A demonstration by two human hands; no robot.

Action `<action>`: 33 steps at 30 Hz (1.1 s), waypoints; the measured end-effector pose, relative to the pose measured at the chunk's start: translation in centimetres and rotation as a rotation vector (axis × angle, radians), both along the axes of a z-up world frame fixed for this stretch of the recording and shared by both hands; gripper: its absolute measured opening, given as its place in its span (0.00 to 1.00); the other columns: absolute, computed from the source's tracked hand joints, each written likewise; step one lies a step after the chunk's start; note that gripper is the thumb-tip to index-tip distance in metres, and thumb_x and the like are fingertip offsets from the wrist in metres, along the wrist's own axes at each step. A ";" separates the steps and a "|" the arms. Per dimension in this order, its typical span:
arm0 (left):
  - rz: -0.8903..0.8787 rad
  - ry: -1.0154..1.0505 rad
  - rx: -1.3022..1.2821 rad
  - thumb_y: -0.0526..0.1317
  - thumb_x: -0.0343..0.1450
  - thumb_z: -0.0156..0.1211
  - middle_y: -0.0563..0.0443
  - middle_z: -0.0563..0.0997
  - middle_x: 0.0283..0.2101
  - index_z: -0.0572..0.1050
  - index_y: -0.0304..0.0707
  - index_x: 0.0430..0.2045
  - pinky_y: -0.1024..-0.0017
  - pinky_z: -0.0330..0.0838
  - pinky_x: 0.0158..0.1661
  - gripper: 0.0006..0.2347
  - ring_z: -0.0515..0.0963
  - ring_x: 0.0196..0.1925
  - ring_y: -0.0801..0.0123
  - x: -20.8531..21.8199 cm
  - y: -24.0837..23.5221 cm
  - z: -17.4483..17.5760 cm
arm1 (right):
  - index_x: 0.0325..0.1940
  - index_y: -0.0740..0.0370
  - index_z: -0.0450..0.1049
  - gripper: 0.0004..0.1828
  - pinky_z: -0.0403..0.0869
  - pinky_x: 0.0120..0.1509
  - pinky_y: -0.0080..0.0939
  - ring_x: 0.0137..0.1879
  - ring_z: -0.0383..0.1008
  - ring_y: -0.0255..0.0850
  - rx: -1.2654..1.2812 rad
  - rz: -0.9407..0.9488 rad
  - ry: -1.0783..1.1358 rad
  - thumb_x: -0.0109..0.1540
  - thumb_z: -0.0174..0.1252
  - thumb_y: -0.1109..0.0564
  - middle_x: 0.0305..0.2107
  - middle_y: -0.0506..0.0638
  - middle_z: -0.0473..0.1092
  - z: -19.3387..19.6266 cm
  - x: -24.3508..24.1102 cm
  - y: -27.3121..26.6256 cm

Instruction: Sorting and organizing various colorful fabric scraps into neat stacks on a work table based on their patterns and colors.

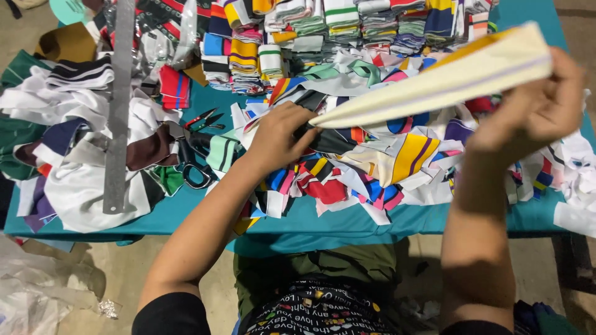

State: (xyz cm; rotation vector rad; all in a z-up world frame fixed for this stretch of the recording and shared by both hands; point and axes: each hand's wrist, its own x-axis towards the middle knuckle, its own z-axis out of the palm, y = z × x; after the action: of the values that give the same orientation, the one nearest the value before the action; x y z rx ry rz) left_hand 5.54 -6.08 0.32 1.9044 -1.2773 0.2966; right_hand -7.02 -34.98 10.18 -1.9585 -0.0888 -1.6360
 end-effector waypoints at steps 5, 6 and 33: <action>0.131 -0.042 -0.034 0.44 0.74 0.62 0.41 0.76 0.46 0.73 0.35 0.46 0.57 0.69 0.50 0.13 0.73 0.49 0.50 -5.8 0.3 4.2 | 0.52 0.76 0.71 0.24 0.61 0.34 0.42 0.31 0.62 0.42 0.073 -0.070 0.355 0.80 0.36 0.52 0.30 0.57 0.65 -2.8 -3.0 0.9; 0.143 0.014 -0.143 0.46 0.76 0.57 0.42 0.75 0.42 0.72 0.35 0.41 0.59 0.68 0.48 0.12 0.73 0.45 0.52 -7.7 0.2 5.8 | 0.51 0.71 0.73 0.18 0.65 0.34 0.40 0.32 0.64 0.40 0.141 -0.068 0.489 0.79 0.37 0.59 0.30 0.55 0.67 -4.4 -3.3 0.6; -0.103 1.044 -0.290 0.38 0.72 0.66 0.56 0.82 0.28 0.84 0.41 0.39 0.77 0.71 0.40 0.05 0.75 0.34 0.78 -14.1 -2.6 -1.5 | 0.27 0.68 0.75 0.14 0.57 0.26 0.30 0.21 0.54 0.28 0.656 1.077 0.726 0.65 0.52 0.59 0.11 0.43 0.56 -7.9 -14.0 15.7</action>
State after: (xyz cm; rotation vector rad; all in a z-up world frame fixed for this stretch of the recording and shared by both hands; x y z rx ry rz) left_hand -8.58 -8.63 -1.19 1.3845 -0.5629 -0.4978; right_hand -21.06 -19.27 2.31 -1.4172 -0.2325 -0.1788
